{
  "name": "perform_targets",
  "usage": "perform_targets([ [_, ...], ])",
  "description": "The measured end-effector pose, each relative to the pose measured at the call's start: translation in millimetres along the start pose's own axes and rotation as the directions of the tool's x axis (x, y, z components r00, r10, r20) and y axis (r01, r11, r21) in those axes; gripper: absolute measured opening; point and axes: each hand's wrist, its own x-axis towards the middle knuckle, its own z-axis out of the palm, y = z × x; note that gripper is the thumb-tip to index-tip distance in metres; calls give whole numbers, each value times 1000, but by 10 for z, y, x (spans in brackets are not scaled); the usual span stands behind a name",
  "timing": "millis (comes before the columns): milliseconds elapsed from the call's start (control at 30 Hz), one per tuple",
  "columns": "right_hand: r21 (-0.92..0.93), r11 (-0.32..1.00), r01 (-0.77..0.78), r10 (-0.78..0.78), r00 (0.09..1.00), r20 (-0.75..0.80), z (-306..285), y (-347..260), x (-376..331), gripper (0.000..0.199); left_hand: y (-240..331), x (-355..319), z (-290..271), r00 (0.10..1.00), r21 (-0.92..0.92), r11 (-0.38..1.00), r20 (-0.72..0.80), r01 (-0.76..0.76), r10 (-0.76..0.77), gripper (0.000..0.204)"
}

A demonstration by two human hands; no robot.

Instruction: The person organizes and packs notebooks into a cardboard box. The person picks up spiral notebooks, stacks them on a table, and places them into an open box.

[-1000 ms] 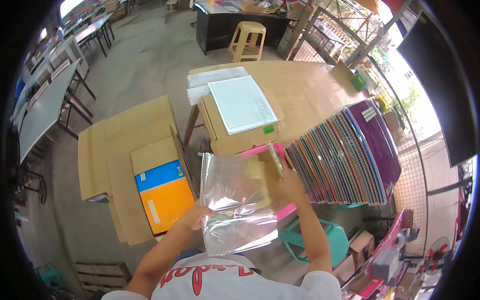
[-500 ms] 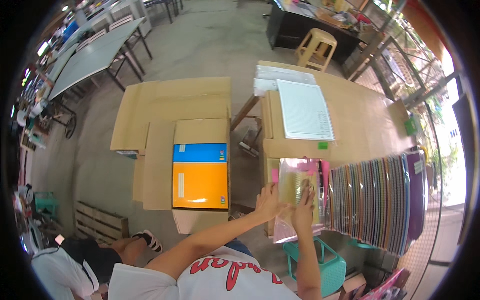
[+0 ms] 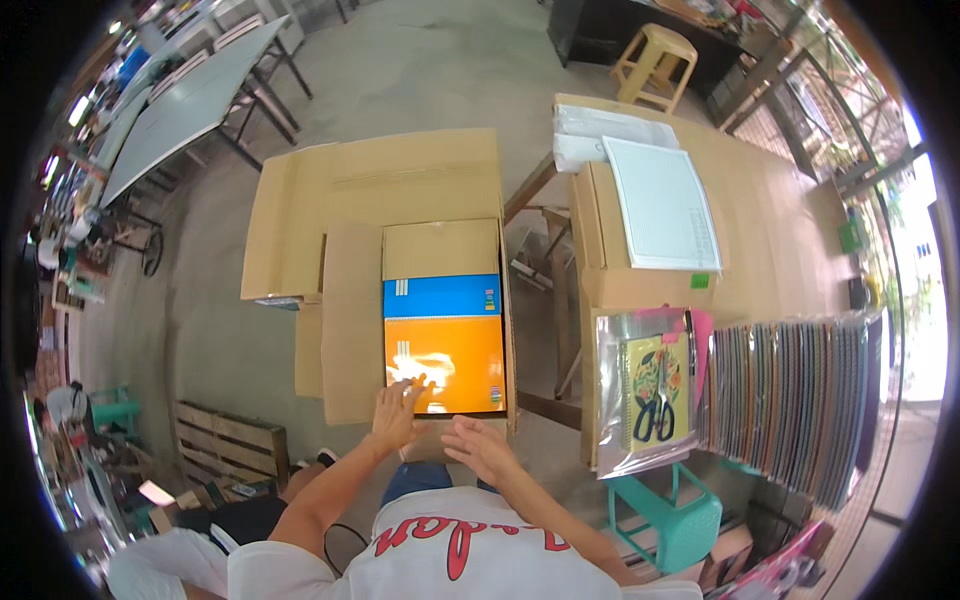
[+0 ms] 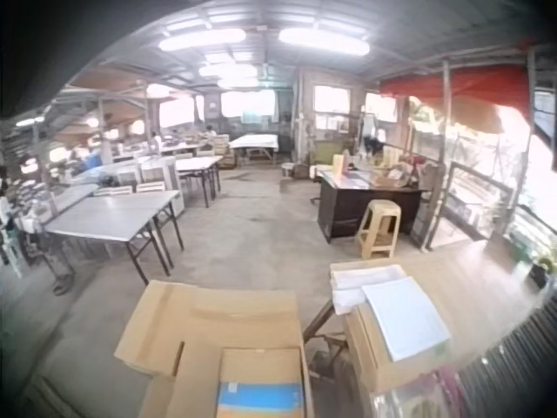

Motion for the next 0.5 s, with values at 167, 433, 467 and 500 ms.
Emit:
perform_targets([
  [167, 545, 836, -64, 301, 884, -358, 91, 630, 952, 37, -577, -144, 433, 984, 255, 951, 55, -178, 169, 104],
  [433, 439, 692, 572, -90, 673, -734, 262, 1056, 1777, 52, -541, 15, 391, 966, 82, 965, 91, -249, 242, 117],
  [467, 314, 666, 677, -189, 561, -806, 290, 1089, 1866, 55, -495, 67, 308, 967, 58, 968, 91, -244, 238, 118],
  [500, 219, 699, 680, -138, 430, -892, 467, 1024, 1881, 63, -497, 126, 267, 971, 37, 973, 87, -227, 223, 119],
])
